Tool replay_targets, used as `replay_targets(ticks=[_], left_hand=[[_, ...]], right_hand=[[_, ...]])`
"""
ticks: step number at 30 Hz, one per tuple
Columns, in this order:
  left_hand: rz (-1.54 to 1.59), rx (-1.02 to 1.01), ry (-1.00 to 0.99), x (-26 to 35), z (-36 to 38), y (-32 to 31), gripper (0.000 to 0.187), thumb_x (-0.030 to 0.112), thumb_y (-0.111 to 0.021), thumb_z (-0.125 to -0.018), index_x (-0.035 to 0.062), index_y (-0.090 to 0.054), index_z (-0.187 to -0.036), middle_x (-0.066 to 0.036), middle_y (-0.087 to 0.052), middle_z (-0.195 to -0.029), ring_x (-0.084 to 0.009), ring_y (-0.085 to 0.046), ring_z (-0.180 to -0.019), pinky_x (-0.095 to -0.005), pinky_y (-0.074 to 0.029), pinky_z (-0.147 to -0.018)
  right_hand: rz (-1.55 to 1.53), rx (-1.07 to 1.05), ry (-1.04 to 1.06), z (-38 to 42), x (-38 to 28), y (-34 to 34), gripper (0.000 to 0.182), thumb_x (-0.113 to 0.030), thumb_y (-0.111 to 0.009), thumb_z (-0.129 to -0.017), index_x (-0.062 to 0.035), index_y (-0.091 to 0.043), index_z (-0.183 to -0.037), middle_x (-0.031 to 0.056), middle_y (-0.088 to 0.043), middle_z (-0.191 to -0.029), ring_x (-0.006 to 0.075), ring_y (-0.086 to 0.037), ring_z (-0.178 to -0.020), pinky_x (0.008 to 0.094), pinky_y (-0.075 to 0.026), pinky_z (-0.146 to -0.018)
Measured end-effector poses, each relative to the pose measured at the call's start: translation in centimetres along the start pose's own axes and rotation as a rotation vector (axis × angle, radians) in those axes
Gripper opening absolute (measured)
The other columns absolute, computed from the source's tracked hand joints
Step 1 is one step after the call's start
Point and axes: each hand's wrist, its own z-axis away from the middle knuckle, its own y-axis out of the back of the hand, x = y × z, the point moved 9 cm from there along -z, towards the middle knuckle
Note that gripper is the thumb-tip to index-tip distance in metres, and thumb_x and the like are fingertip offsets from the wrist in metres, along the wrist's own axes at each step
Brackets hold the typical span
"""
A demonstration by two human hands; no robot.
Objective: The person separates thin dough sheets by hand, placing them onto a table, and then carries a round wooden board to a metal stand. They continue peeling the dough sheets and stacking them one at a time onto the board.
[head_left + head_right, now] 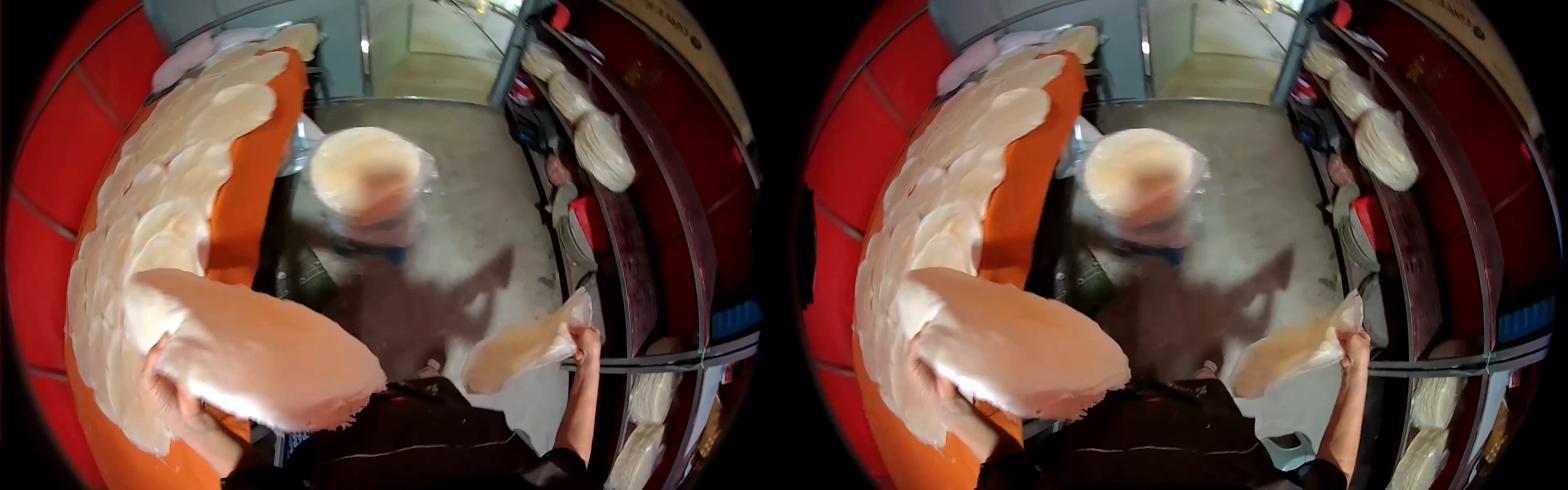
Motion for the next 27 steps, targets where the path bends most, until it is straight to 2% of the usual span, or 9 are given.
replay_targets(ticks=[2,6,12,15,16,20,22,24,27], left_hand=[[0.035,-0.193,0.094,-7.4,-5.1,-3.0,0.021,-0.006,-0.051,-0.069,-0.0092,-0.051,-0.089,-0.014,-0.057,-0.086,-0.0194,-0.056,-0.08,-0.0294,-0.048,-0.071],[0.01,-0.052,0.365,-20.7,-9.5,-9.6,0.021,-0.008,-0.047,-0.068,-0.0078,-0.05,-0.09,-0.015,-0.058,-0.084,-0.0214,-0.059,-0.073,-0.0243,-0.054,-0.064],[-0.042,-0.013,0.434,-31.0,-16.2,-19.3,0.013,-0.004,-0.047,-0.072,-0.0072,-0.05,-0.085,-0.013,-0.059,-0.076,-0.0211,-0.06,-0.066,-0.0255,-0.055,-0.056],[-0.08,-0.005,0.332,-34.7,-22.8,-24.3,0.018,-0.003,-0.047,-0.073,-0.0063,-0.049,-0.09,-0.013,-0.058,-0.079,-0.0215,-0.06,-0.067,-0.0249,-0.054,-0.055],[-0.063,-0.025,0.286,-35.8,-25.6,-26.3,0.021,-0.003,-0.047,-0.073,-0.0058,-0.049,-0.094,-0.014,-0.058,-0.081,-0.0222,-0.06,-0.068,-0.0255,-0.054,-0.056],[-0.158,0.071,0.203,-38.2,-32.7,-33.8,0.031,-0.007,-0.047,-0.072,-0.0039,-0.046,-0.103,-0.013,-0.056,-0.092,-0.0231,-0.059,-0.076,-0.0285,-0.055,-0.057],[-0.176,0.034,0.128,-37.4,-35.0,-37.7,0.031,-0.007,-0.047,-0.072,-0.0044,-0.045,-0.103,-0.014,-0.056,-0.093,-0.0233,-0.06,-0.077,-0.0294,-0.055,-0.059],[-0.086,0.114,0.058,-36.7,-37.4,-39.1,0.034,-0.007,-0.05,-0.071,-0.0044,-0.045,-0.105,-0.013,-0.056,-0.093,-0.024,-0.06,-0.08,-0.0298,-0.055,-0.06],[-0.034,0.195,-0.023,-37.3,-40.9,-39.4,0.033,-0.007,-0.05,-0.071,-0.0038,-0.046,-0.104,-0.013,-0.056,-0.093,-0.0218,-0.06,-0.08,-0.0273,-0.055,-0.06]], right_hand=[[0.01,0.03,0.017,-4.3,1.5,1.8,0.029,0.009,-0.05,-0.059,0.0083,-0.051,-0.088,0.0141,-0.057,-0.076,0.0234,-0.058,-0.062,0.0345,-0.05,-0.054],[-0.009,0.032,0.031,-11.8,-2.2,1.7,0.029,0.008,-0.048,-0.059,0.0077,-0.05,-0.088,0.0126,-0.057,-0.074,0.0221,-0.057,-0.059,0.0324,-0.048,-0.051],[0.121,0.045,0.153,-26.9,-10.0,-5.1,0.028,0.004,-0.045,-0.063,0.0042,-0.052,-0.09,0.0076,-0.056,-0.075,0.0151,-0.053,-0.057,0.0263,-0.043,-0.049],[0.31,-0.037,0.209,-31.8,-16.9,-12.8,0.028,0.002,-0.045,-0.064,0.0029,-0.053,-0.091,0.006,-0.056,-0.076,0.0143,-0.051,-0.055,0.0264,-0.042,-0.047],[0.193,-0.051,0.251,-33.4,-19.6,-15.9,0.029,0.0,-0.045,-0.066,0.0025,-0.054,-0.093,0.0054,-0.056,-0.076,0.0135,-0.051,-0.057,0.0262,-0.042,-0.049],[0.147,-0.243,0.292,-42.9,-28.1,-26.5,0.033,0.005,-0.046,-0.067,0.0029,-0.053,-0.099,0.0069,-0.057,-0.088,0.0145,-0.054,-0.076,0.0252,-0.045,-0.067],[0.194,-0.333,0.348,-47.1,-31.8,-32.5,0.033,0.005,-0.047,-0.068,0.0019,-0.053,-0.1,0.0059,-0.057,-0.089,0.0141,-0.054,-0.077,0.0269,-0.045,-0.069],[0.171,-0.548,0.425,-48.2,-35.7,-40.6,0.035,0.006,-0.046,-0.066,0.0005,-0.053,-0.1,0.0036,-0.057,-0.087,0.0112,-0.052,-0.075,0.0229,-0.043,-0.065],[0.334,-0.685,0.466,-52.4,-39.8,-51.8,0.028,0.004,-0.042,-0.066,0.0005,-0.053,-0.092,-0.0003,-0.053,-0.076,0.0087,-0.049,-0.067,0.0208,-0.04,-0.059]])
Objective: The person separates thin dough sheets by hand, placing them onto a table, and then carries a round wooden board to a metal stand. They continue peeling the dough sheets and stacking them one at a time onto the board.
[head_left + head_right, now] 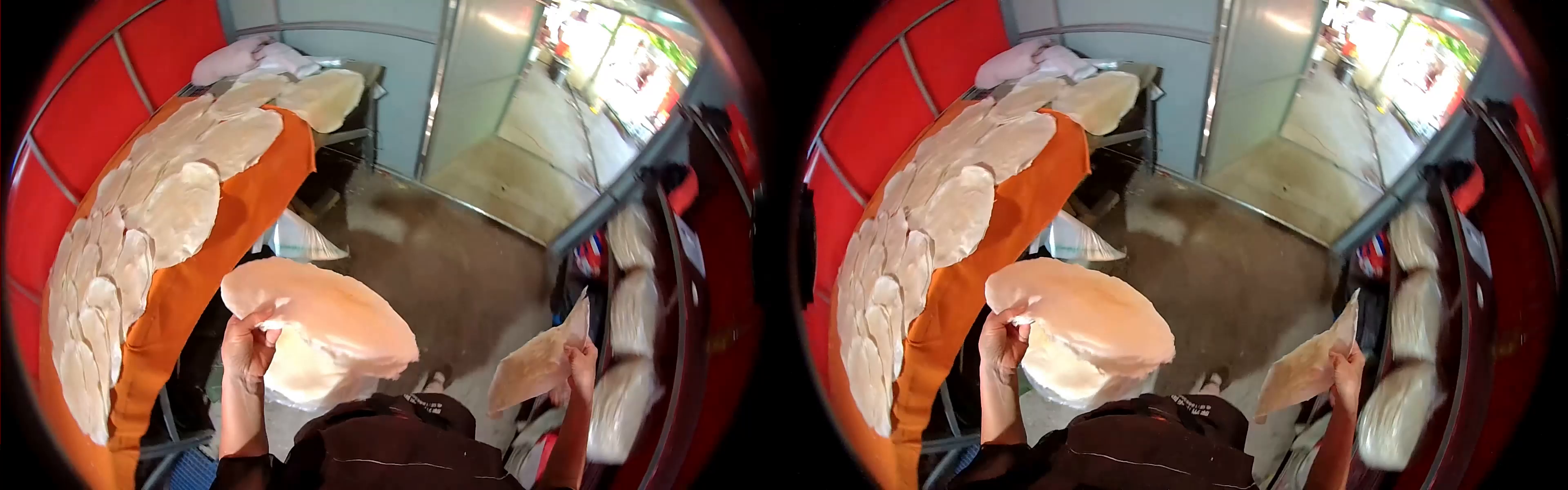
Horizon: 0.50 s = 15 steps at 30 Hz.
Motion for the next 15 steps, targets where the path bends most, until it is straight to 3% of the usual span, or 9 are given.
replay_targets(ticks=[3,5,7,10,12,15], left_hand=[[0.05,0.137,-0.081,-1.9,-3.0,0.1,0.032,-0.007,-0.05,-0.071,-0.0033,-0.047,-0.103,-0.013,-0.056,-0.094,-0.0216,-0.06,-0.08,-0.0275,-0.054,-0.06],[0.063,0.24,-0.164,-2.5,-4.2,0.4,0.032,-0.007,-0.05,-0.071,0.0006,-0.047,-0.102,-0.011,-0.056,-0.094,-0.0216,-0.059,-0.082,-0.0298,-0.053,-0.063],[0.119,0.375,-0.226,-2.9,-5.4,-0.2,0.031,-0.008,-0.05,-0.071,0.0008,-0.048,-0.1,-0.01,-0.055,-0.094,-0.0213,-0.059,-0.08,-0.0283,-0.053,-0.06],[0.064,0.527,-0.337,-1.7,-5.3,0.8,0.021,-0.007,-0.05,-0.072,0.0,-0.048,-0.091,-0.012,-0.058,-0.082,-0.0196,-0.059,-0.068,-0.0275,-0.05,-0.054],[0.047,0.679,-0.44,-0.5,-4.7,-0.4,0.018,-0.006,-0.051,-0.072,0.0015,-0.045,-0.087,-0.012,-0.058,-0.07,-0.0178,-0.058,-0.06,-0.0284,-0.048,-0.05],[0.119,0.802,-0.553,-0.3,-4.5,0.8,0.02,-0.006,-0.051,-0.071,0.0043,-0.04,-0.085,-0.012,-0.058,-0.071,-0.0193,-0.058,-0.061,-0.0283,-0.047,-0.048]], right_hand=[[0.123,-0.276,0.069,-12.2,-3.0,-6.6,0.019,0.001,-0.043,-0.066,-0.0014,-0.052,-0.083,-0.0062,-0.046,-0.066,0.0049,-0.043,-0.057,0.0173,-0.032,-0.048],[-0.164,-0.476,0.071,-19.0,-4.8,-12.3,0.019,0.0,-0.044,-0.066,-0.0016,-0.052,-0.083,-0.0052,-0.047,-0.067,0.0042,-0.042,-0.059,0.0188,-0.033,-0.048],[0.059,-0.583,0.152,-25.0,-7.7,-18.3,0.02,-0.001,-0.045,-0.067,-0.0016,-0.053,-0.086,-0.0042,-0.049,-0.07,0.0049,-0.044,-0.062,0.0204,-0.035,-0.051],[0.375,-0.751,0.197,-30.6,-12.8,-28.0,0.027,-0.002,-0.048,-0.067,-0.0004,-0.053,-0.093,-0.0017,-0.053,-0.075,0.0079,-0.048,-0.068,0.0221,-0.039,-0.061],[0.273,-0.927,0.228,-33.2,-16.1,-34.7,0.031,0.002,-0.05,-0.067,0.001,-0.053,-0.098,0.0014,-0.056,-0.081,0.01,-0.05,-0.075,0.0252,-0.041,-0.068],[0.063,-1.229,0.163,-33.9,-22.8,-44.7,0.036,0.005,-0.049,-0.068,0.0024,-0.052,-0.103,0.0045,-0.057,-0.09,0.0125,-0.053,-0.082,0.0267,-0.042,-0.073]])
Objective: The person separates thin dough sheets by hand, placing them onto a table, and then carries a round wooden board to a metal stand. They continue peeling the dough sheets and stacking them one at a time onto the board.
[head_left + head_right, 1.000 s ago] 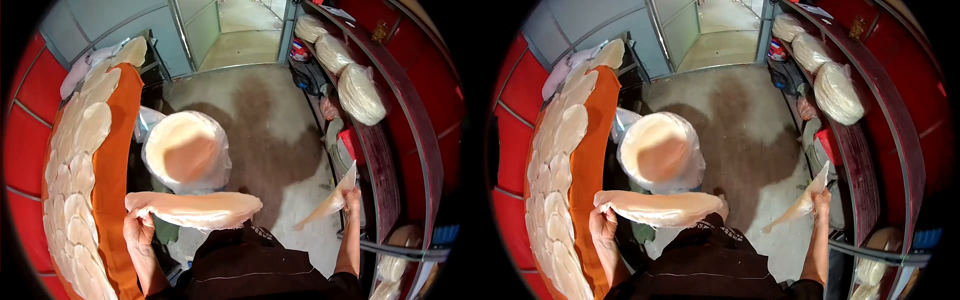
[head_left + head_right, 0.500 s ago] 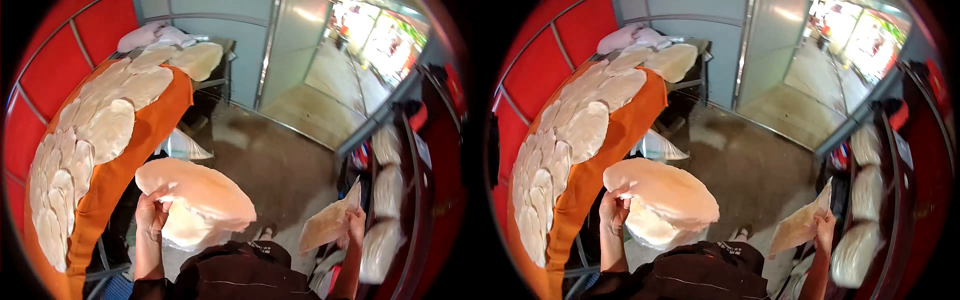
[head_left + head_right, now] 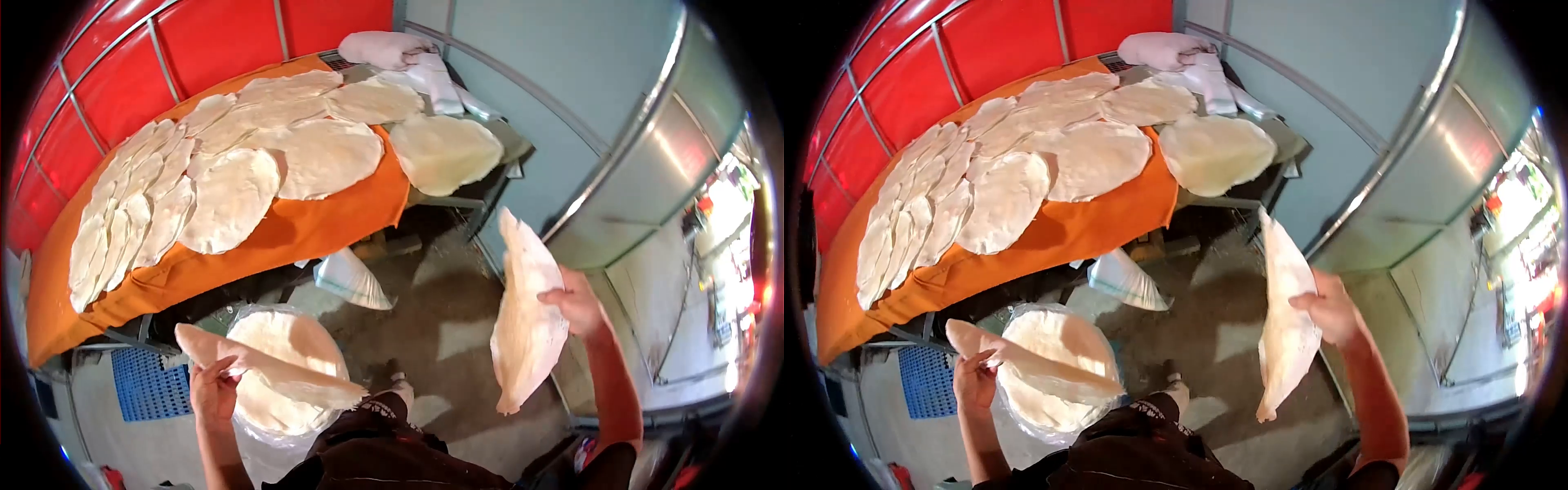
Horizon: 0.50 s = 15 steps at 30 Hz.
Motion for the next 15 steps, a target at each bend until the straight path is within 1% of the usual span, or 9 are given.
replay_targets(ticks=[3,5,6,7,8,10,12,14,15], left_hand=[[0.027,0.154,-0.057,-0.6,-1.5,-2.1,0.02,-0.006,-0.051,-0.071,0.0059,-0.041,-0.083,-0.011,-0.058,-0.071,-0.0202,-0.058,-0.061,-0.0293,-0.046,-0.047],[0.034,0.133,-0.092,-1.3,-4.1,-2.2,0.016,-0.004,-0.048,-0.074,0.0052,-0.04,-0.084,-0.013,-0.058,-0.074,-0.0221,-0.058,-0.064,-0.0303,-0.048,-0.054],[0.03,0.131,-0.098,-1.8,-4.9,-2.0,0.015,-0.003,-0.047,-0.075,0.0048,-0.039,-0.085,-0.014,-0.057,-0.076,-0.023,-0.059,-0.066,-0.0308,-0.05,-0.057],[0.06,0.181,-0.108,-1.6,-5.2,-3.1,0.008,-0.001,-0.046,-0.075,0.0032,-0.042,-0.081,-0.015,-0.057,-0.076,-0.0246,-0.059,-0.067,-0.0332,-0.051,-0.06],[0.095,0.124,-0.141,-1.6,-5.9,-3.7,0.003,-0.001,-0.047,-0.074,0.0006,-0.048,-0.077,-0.015,-0.057,-0.077,-0.0238,-0.058,-0.067,-0.031,-0.05,-0.059],[0.124,0.129,-0.13,-1.8,-7.0,-4.4,0.021,-0.005,-0.047,-0.07,-0.0003,-0.049,-0.09,-0.012,-0.056,-0.083,-0.0228,-0.057,-0.076,-0.031,-0.048,-0.064],[0.206,0.156,-0.181,-1.9,-6.8,-4.6,0.02,-0.003,-0.047,-0.07,-0.0008,-0.049,-0.09,-0.012,-0.055,-0.088,-0.0232,-0.056,-0.082,-0.0311,-0.046,-0.068],[0.265,0.135,-0.211,-3.2,-7.1,-3.8,0.023,0.001,-0.048,-0.071,-0.0016,-0.05,-0.093,-0.012,-0.054,-0.093,-0.0233,-0.054,-0.086,-0.0314,-0.045,-0.072],[0.203,0.179,-0.272,-3.3,-6.8,-4.2,0.021,0.012,-0.048,-0.076,0.0,-0.053,-0.092,-0.013,-0.055,-0.092,-0.0225,-0.052,-0.089,-0.0317,-0.043,-0.076]], right_hand=[[-0.001,-0.257,-0.078,-8.2,-6.1,-3.2,0.037,0.004,-0.051,-0.068,0.0043,-0.05,-0.105,0.0073,-0.057,-0.096,0.0146,-0.055,-0.085,0.0287,-0.044,-0.075],[0.024,-0.467,-0.015,-14.1,-10.0,-5.8,0.036,0.002,-0.053,-0.068,0.0047,-0.05,-0.104,0.009,-0.057,-0.096,0.0155,-0.056,-0.084,0.0293,-0.045,-0.075],[0.062,-0.519,-0.033,-16.7,-11.2,-7.1,0.038,0.001,-0.054,-0.068,0.0049,-0.05,-0.105,0.0097,-0.057,-0.096,0.0162,-0.056,-0.085,0.0295,-0.044,-0.076],[0.107,-0.571,-0.037,-19.4,-13.0,-8.6,0.039,0.001,-0.056,-0.067,0.0051,-0.049,-0.106,0.0103,-0.057,-0.097,0.0169,-0.056,-0.085,0.0296,-0.044,-0.077],[0.15,-0.627,-0.041,-22.2,-14.7,-10.2,0.041,0.001,-0.057,-0.066,0.0053,-0.049,-0.106,0.0109,-0.057,-0.097,0.0177,-0.057,-0.086,0.0298,-0.044,-0.078],[0.147,-0.757,-0.052,-27.8,-17.4,-13.3,0.041,0.0,-0.06,-0.064,0.0056,-0.05,-0.103,0.0117,-0.058,-0.094,0.0171,-0.057,-0.082,0.0298,-0.046,-0.074],[0.191,-0.784,0.03,-33.4,-21.4,-16.0,0.034,-0.002,-0.061,-0.062,0.0049,-0.055,-0.095,0.0125,-0.059,-0.086,0.0168,-0.058,-0.074,0.0297,-0.047,-0.068],[0.202,-0.831,-0.021,-39.6,-24.0,-17.6,0.028,-0.005,-0.062,-0.062,0.0039,-0.058,-0.087,0.0108,-0.061,-0.08,0.0167,-0.058,-0.068,0.0297,-0.047,-0.065],[0.245,-0.748,0.048,-43.3,-26.2,-17.3,0.024,-0.004,-0.059,-0.064,0.0043,-0.058,-0.087,0.0104,-0.061,-0.079,0.017,-0.059,-0.069,0.0303,-0.048,-0.066]])
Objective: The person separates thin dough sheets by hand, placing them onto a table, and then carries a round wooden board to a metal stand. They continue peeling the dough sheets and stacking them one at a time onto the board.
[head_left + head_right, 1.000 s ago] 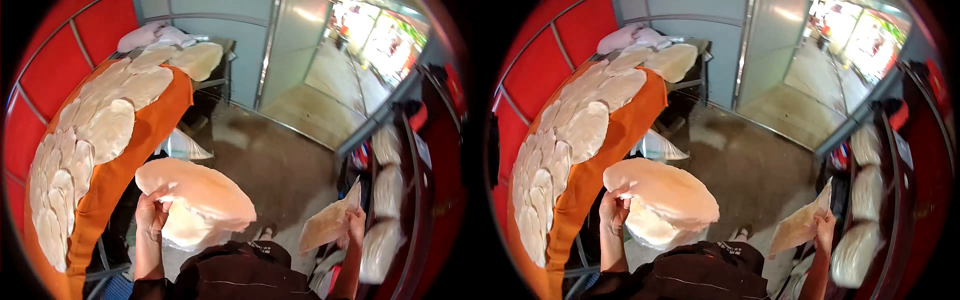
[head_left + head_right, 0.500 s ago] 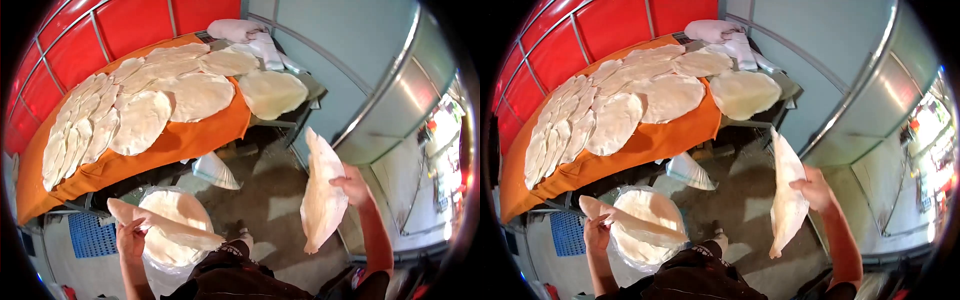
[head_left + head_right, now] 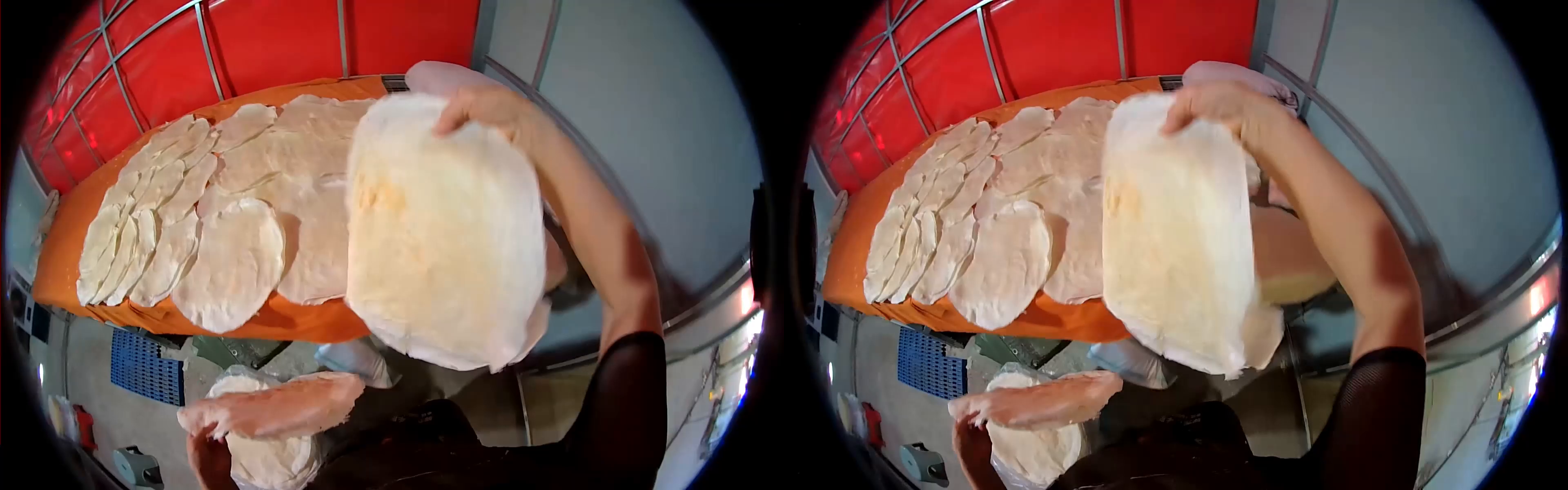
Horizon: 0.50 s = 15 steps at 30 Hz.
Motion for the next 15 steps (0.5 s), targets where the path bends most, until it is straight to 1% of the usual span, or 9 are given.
replay_targets(ticks=[1,3,4,5,6,8,10,12,15], left_hand=[[-0.06,0.033,-0.07,0.1,0.7,-0.6,0.025,0.022,-0.047,-0.081,0.0015,-0.056,-0.091,-0.013,-0.057,-0.091,-0.0217,-0.051,-0.091,-0.0319,-0.04,-0.079],[0.005,-0.094,-0.097,-0.3,2.2,-3.2,0.023,0.017,-0.044,-0.083,-0.0013,-0.053,-0.095,-0.013,-0.054,-0.097,-0.0217,-0.049,-0.095,-0.0303,-0.039,-0.083],[0.004,0.466,0.08,-1.9,3.4,-1.1,0.026,0.001,-0.044,-0.079,-0.008,-0.048,-0.104,-0.006,-0.049,-0.065,-0.0103,-0.047,-0.058,-0.0257,-0.046,-0.074],[-0.038,0.527,0.052,-2.0,3.5,-2.4,0.026,0.001,-0.043,-0.079,-0.0086,-0.048,-0.103,-0.005,-0.046,-0.062,-0.0099,-0.044,-0.055,-0.0258,-0.046,-0.075],[-0.082,0.588,0.029,-2.2,4.1,-3.4,0.025,0.002,-0.043,-0.08,-0.0091,-0.048,-0.102,-0.004,-0.043,-0.059,-0.0095,-0.041,-0.052,-0.0258,-0.045,-0.076],[-0.15,0.715,-0.017,-2.8,5.3,-5.8,0.025,0.002,-0.041,-0.08,-0.0103,-0.049,-0.1,-0.002,-0.037,-0.052,-0.0087,-0.036,-0.046,-0.026,-0.045,-0.078],[-0.145,0.798,-0.035,-2.5,6.2,-10.8,0.024,0.002,-0.041,-0.08,-0.0107,-0.049,-0.099,-0.002,-0.038,-0.051,-0.0088,-0.036,-0.045,-0.0277,-0.045,-0.079],[-0.081,0.826,-0.061,-2.8,6.3,-13.3,0.021,0.001,-0.043,-0.079,-0.0097,-0.05,-0.095,-0.003,-0.043,-0.052,-0.0094,-0.038,-0.044,-0.0301,-0.046,-0.078],[-0.131,0.908,-0.072,-3.2,6.6,-16.3,0.019,0.001,-0.045,-0.079,-0.0084,-0.05,-0.094,-0.004,-0.049,-0.055,-0.0105,-0.042,-0.044,-0.0317,-0.047,-0.076]], right_hand=[[0.063,0.085,0.037,-2.0,-1.6,2.9,0.022,-0.004,-0.056,-0.067,0.0047,-0.059,-0.086,0.01,-0.06,-0.079,0.0173,-0.059,-0.07,0.0308,-0.048,-0.067],[-0.083,0.223,0.231,-4.8,-4.0,9.1,0.017,-0.006,-0.057,-0.069,0.0027,-0.061,-0.083,0.0087,-0.061,-0.077,0.0137,-0.059,-0.068,0.0289,-0.047,-0.064],[0.181,0.295,0.444,-6.2,-5.2,12.7,0.017,-0.007,-0.057,-0.07,0.0018,-0.061,-0.084,0.0081,-0.061,-0.078,0.0123,-0.058,-0.067,0.0278,-0.047,-0.063],[0.447,0.375,0.674,-7.3,-7.1,15.4,0.016,-0.009,-0.057,-0.072,0.0009,-0.061,-0.084,0.0075,-0.061,-0.078,0.0109,-0.058,-0.066,0.0266,-0.047,-0.061],[-0.309,0.386,0.414,-10.2,-4.9,19.2,0.019,-0.013,-0.056,-0.075,-0.0003,-0.06,-0.088,0.0058,-0.06,-0.081,0.0113,-0.057,-0.067,0.026,-0.047,-0.06],[-0.058,0.352,0.497,-15.5,-5.3,24.3,0.02,-0.014,-0.055,-0.076,-0.0001,-0.059,-0.09,0.0058,-0.059,-0.083,0.0125,-0.056,-0.068,0.0265,-0.047,-0.06],[0.146,0.377,0.554,-21.5,-3.3,30.5,0.02,-0.014,-0.054,-0.076,-0.0002,-0.059,-0.09,0.0065,-0.059,-0.083,0.0141,-0.056,-0.069,0.0272,-0.047,-0.06],[0.254,0.547,0.532,-27.5,3.3,36.3,0.021,-0.012,-0.054,-0.073,-0.0004,-0.059,-0.09,0.0076,-0.059,-0.082,0.0161,-0.057,-0.069,0.0281,-0.046,-0.059],[0.43,0.841,0.432,-35.0,15.8,43.4,0.022,-0.009,-0.054,-0.069,-0.0007,-0.06,-0.089,0.0094,-0.06,-0.08,0.019,-0.057,-0.07,0.0295,-0.045,-0.057]])
